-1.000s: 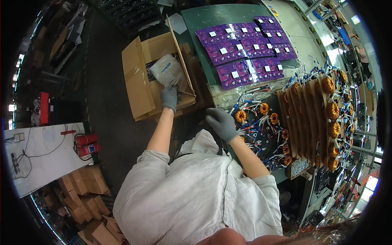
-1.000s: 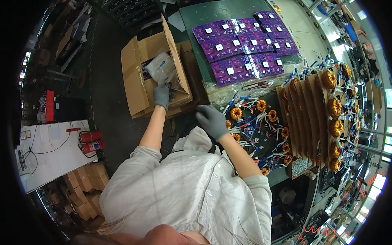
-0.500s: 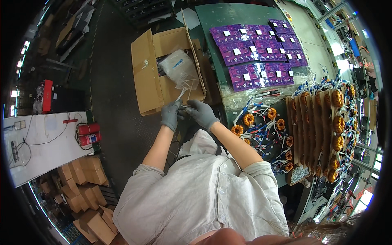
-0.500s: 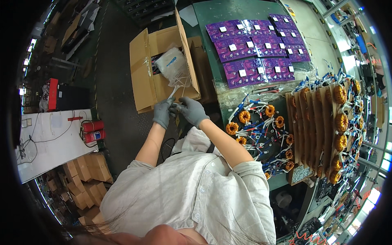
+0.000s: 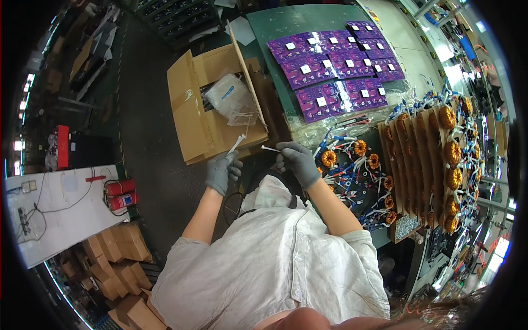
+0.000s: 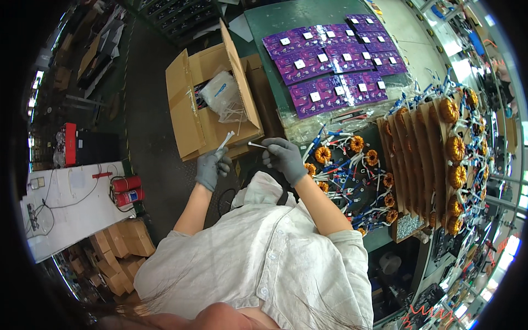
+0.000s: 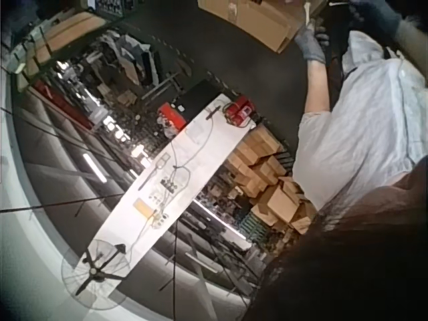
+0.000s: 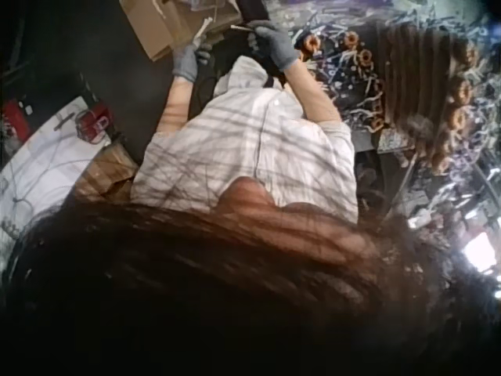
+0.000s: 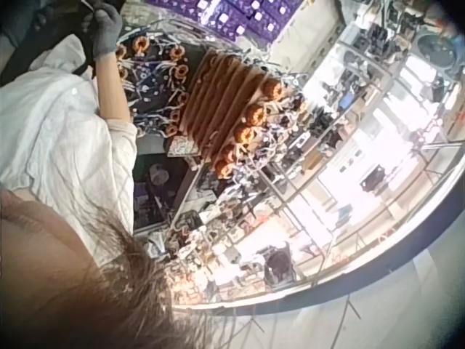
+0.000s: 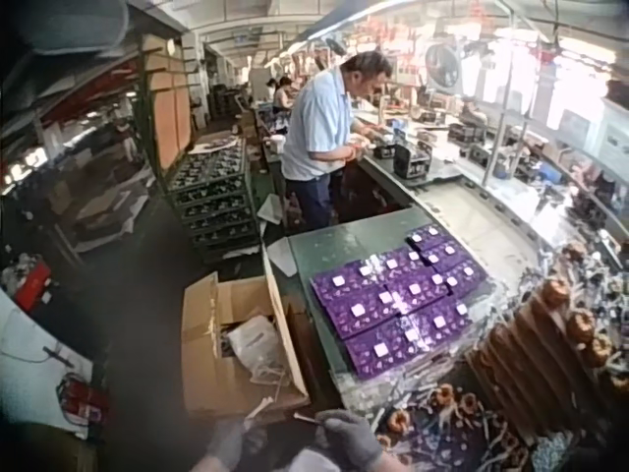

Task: The person assembles electronic components on a workbench, using pliers to strip and twist wires attached to copper coils. They handle multiple coil units, organizing them on a wooden rack and placing some into a cardboard box.

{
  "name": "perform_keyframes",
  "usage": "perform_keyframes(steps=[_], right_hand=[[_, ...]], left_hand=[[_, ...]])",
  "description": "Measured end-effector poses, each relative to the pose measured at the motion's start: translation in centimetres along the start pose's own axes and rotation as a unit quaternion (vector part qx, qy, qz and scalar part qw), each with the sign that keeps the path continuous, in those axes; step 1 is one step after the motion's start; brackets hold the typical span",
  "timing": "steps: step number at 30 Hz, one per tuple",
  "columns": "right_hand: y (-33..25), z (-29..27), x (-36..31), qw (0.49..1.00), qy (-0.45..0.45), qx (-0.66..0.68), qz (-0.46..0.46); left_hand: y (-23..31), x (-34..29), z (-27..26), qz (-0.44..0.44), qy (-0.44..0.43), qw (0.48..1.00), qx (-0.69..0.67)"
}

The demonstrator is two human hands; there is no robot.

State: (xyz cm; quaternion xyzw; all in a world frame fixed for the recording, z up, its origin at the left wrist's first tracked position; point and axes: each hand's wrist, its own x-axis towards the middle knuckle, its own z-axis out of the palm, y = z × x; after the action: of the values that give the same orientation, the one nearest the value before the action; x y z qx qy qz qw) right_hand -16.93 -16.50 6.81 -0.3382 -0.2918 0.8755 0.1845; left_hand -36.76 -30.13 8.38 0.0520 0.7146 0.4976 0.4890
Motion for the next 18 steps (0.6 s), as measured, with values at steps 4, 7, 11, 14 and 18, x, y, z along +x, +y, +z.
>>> perform_keyframes(steps=[4,7,11,14,18], right_hand=[[-2.2,-1.1,-4.7,0.995,-0.061,0.049,-0.059],[-4.0,-1.7,-8.3,0.993,-0.003,-0.031,-0.113],[-5.0,-3.6,-11.6,0.78,0.243,-0.489,-0.306],[-5.1,-4.1,-13.0,0.547,0.328,-0.648,-0.417],[-1.2,-6.3,-13.9,0.621,0.301,-0.682,-0.244]], left_hand=[[2.1,-2.2,1.6,-0.003,-0.061,0.997,0.055],[3.4,-2.7,4.3,-0.005,-0.14,0.986,0.086],[5.1,-3.2,10.0,0.012,-0.256,0.943,0.211],[4.7,-2.8,14.6,0.028,-0.371,0.871,0.321],[3.6,-3.9,22.0,0.015,-0.477,0.769,0.426]])
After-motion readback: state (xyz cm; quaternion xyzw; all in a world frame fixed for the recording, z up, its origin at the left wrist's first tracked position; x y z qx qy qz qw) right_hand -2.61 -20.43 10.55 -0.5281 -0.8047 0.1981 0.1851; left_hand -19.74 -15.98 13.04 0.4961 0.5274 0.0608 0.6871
